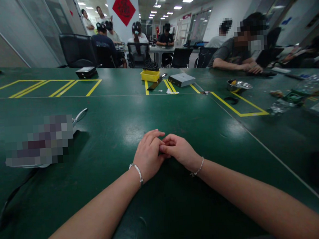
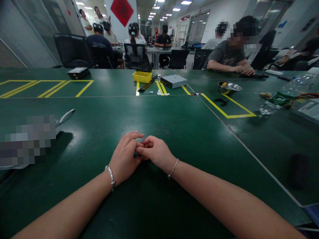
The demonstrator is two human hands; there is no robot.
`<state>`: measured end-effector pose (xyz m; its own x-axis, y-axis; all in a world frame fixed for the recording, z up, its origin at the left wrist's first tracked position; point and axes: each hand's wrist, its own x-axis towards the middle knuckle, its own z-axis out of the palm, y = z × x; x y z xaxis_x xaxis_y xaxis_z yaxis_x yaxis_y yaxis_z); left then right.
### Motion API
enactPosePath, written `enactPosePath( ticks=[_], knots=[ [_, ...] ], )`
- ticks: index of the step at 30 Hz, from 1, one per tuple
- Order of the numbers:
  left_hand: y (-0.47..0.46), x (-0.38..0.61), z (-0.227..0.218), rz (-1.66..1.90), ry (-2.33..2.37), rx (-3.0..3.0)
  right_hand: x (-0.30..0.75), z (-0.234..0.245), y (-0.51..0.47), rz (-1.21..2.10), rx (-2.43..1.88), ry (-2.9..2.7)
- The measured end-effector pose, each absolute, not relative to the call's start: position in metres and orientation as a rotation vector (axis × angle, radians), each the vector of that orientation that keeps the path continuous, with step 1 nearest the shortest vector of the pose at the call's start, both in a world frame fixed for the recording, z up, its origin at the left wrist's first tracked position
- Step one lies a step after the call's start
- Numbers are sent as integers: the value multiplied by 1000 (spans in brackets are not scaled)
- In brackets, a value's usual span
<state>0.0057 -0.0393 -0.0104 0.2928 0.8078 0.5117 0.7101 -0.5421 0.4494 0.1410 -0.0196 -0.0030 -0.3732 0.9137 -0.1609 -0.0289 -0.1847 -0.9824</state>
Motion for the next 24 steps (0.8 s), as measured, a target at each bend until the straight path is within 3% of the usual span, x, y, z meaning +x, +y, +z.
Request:
enactPosePath(
  ticks=[16, 19, 24],
  knots=[
    [-38, 1, -11, 1078, 1515, 2376, 161, -2, 4, 1510, -1245, -1402],
    [-37, -2, -11, 1033, 1565, 2354, 200, 8, 29, 1116, -1438, -1502],
    [-35, -4, -15, 916, 1585, 2346, 313, 19, 65, -99, -1856, -1734]
  ],
)
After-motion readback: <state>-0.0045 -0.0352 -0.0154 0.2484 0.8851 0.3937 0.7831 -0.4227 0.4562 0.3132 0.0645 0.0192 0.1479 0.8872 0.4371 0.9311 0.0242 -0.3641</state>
